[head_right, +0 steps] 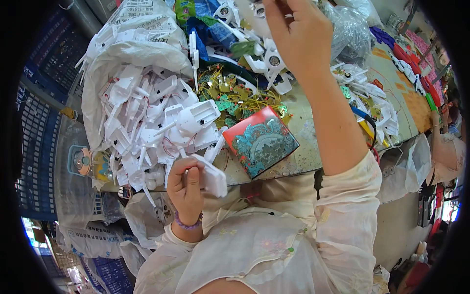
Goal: Soldering components and wires onto small green circuit boards inside plastic toy housings.
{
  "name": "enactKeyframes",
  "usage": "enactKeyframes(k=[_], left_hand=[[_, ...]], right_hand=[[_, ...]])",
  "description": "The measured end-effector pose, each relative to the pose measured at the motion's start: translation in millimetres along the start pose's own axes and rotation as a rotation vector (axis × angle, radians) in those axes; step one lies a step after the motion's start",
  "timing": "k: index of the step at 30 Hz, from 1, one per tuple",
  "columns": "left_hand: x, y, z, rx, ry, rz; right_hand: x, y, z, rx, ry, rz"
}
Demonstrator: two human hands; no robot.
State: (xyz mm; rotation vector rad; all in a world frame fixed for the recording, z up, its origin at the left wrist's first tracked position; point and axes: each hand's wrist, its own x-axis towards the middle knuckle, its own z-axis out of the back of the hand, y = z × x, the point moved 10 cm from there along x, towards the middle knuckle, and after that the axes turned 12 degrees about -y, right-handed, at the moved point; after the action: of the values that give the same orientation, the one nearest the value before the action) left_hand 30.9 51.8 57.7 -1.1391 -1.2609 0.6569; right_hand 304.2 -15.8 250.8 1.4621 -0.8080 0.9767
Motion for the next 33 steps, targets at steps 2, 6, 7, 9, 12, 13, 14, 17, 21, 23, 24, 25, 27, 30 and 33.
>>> enactKeyframes(k=[2,6,7,9,12,13,14,17,21,23,24,25,27,30,33], left_hand=[[0.9,-6.4,-1.0,0.024,0.014,-0.065],[2.1,-23.5,-11.4,0.086,0.082,-0.169],[1.2,-25.0,-14.9,0.078,0.110,-0.184],[-2.7,-19.9,-19.6,0.099,0.153,-0.199],[-12.7,-3.2,-34.1,0.206,0.262,-0.157],[-12.5,-3.7,-38.2,0.202,0.272,-0.155],[-15.2,-8.6,-45.3,0.234,0.320,-0.228],[-19.7,-17.4,-61.2,0.288,0.391,-0.349],[-24.7,-19.2,-69.0,0.316,0.424,-0.414],[-23.5,-19.1,-66.5,0.334,0.426,-0.415],[-23.2,-18.6,-66.4,0.343,0.433,-0.425],[-23.2,-17.1,-65.2,0.347,0.430,-0.421],[-19.1,-11.3,-59.6,0.288,0.380,-0.325],[-15.7,-6.6,-47.8,0.244,0.308,-0.247],[-14.1,-1.3,-38.3,0.185,0.224,-0.177]], right_hand=[[-17.0,0.7,-2.4,0.104,0.046,-0.162],[-56.7,16.3,-3.9,0.283,0.319,-0.393],[-69.1,12.3,-5.7,0.297,0.408,-0.483],[-99.5,-10.3,-9.8,0.267,0.619,-0.667],[-143.2,-55.7,-8.8,0.159,0.801,-0.833],[-155.6,-70.0,-5.7,0.145,0.830,-0.896],[-167.4,-79.6,-3.6,0.134,0.863,-0.960],[-169.9,-87.8,1.6,0.063,0.894,-0.841],[-136.3,-48.4,14.2,-0.080,0.721,-0.270],[-132.6,-17.5,26.8,0.014,0.795,-0.261],[-137.4,-1.1,32.6,0.099,0.859,-0.248],[-144.7,18.3,38.7,0.157,0.873,-0.100],[-151.7,58.0,47.0,0.128,0.868,0.216],[-173.5,68.1,39.3,-0.059,0.938,0.363],[-177.0,60.2,43.5,-0.062,0.820,0.349]])
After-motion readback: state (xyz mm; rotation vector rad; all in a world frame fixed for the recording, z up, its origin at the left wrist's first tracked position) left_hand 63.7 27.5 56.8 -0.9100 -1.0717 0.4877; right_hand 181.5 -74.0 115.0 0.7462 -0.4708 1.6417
